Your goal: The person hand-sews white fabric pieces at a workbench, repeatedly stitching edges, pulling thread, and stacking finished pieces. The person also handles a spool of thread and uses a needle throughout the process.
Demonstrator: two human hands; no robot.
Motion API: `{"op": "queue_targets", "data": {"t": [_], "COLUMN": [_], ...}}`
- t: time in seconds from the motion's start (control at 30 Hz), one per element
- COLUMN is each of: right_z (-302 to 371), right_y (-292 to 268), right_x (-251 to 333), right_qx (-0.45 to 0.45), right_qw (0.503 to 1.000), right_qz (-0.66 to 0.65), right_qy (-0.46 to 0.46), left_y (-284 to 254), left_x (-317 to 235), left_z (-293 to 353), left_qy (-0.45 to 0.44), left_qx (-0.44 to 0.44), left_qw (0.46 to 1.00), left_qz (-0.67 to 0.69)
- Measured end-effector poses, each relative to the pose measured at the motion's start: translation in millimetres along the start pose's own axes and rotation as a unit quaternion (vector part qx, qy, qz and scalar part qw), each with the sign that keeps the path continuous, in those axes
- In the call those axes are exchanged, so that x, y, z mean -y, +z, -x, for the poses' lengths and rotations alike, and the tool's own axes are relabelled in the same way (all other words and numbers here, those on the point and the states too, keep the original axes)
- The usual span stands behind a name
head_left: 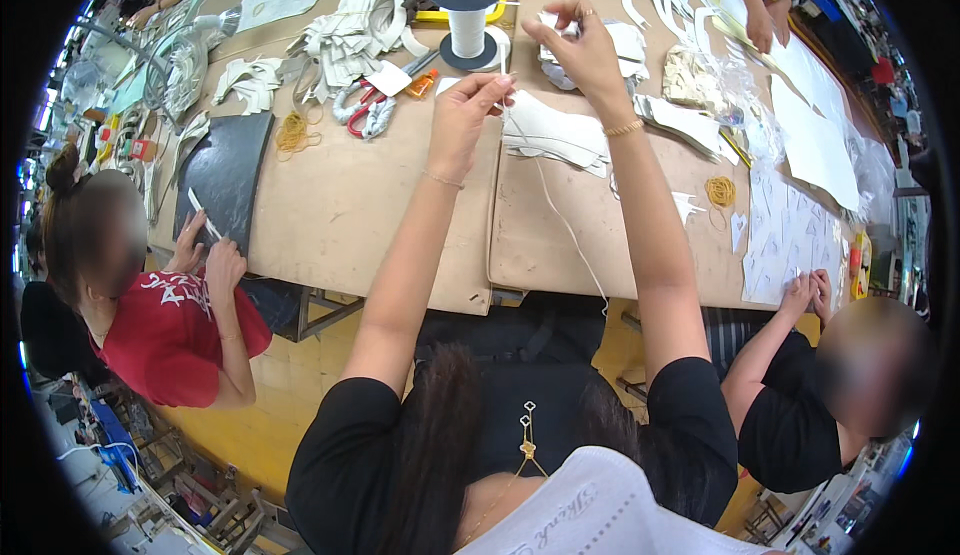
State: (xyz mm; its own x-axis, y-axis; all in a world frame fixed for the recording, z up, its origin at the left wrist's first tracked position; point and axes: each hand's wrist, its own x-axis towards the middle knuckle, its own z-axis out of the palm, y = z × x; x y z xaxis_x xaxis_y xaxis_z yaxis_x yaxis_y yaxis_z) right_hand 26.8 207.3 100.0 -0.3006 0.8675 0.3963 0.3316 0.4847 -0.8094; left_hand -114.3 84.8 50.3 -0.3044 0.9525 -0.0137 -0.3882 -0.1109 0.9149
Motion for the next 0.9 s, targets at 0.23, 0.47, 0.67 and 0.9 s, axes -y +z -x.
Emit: {"op": "queue_targets", "data": {"t": [0.23, 0.47, 0.67, 0.9], "right_z": [89, 149, 289, 415], "right_y": [-31, -146, -310, -426], "right_x": [45, 63, 69, 114], "right_qx": [0.086, 0.002, -0.237, -0.529], "right_qw": [0.955, 0.952, 0.863, 0.777], "right_qz": [-0.267, -0.290, -0.437, -0.322], "right_qy": [0.094, 0.096, -0.094, -0.111], "left_y": [43, 20, -7, 5], "left_x": [-29, 2, 74, 73], "left_z": [22, -19, -39, -48], "left_qy": [0.115, 0.084, 0.131, 0.066], "left_qx": [0.083, 0.092, 0.071, 0.050], "left_qw": [0.988, 0.950, 0.754, 0.747], "left_qz": [0.062, -0.287, -0.640, -0.660]}}
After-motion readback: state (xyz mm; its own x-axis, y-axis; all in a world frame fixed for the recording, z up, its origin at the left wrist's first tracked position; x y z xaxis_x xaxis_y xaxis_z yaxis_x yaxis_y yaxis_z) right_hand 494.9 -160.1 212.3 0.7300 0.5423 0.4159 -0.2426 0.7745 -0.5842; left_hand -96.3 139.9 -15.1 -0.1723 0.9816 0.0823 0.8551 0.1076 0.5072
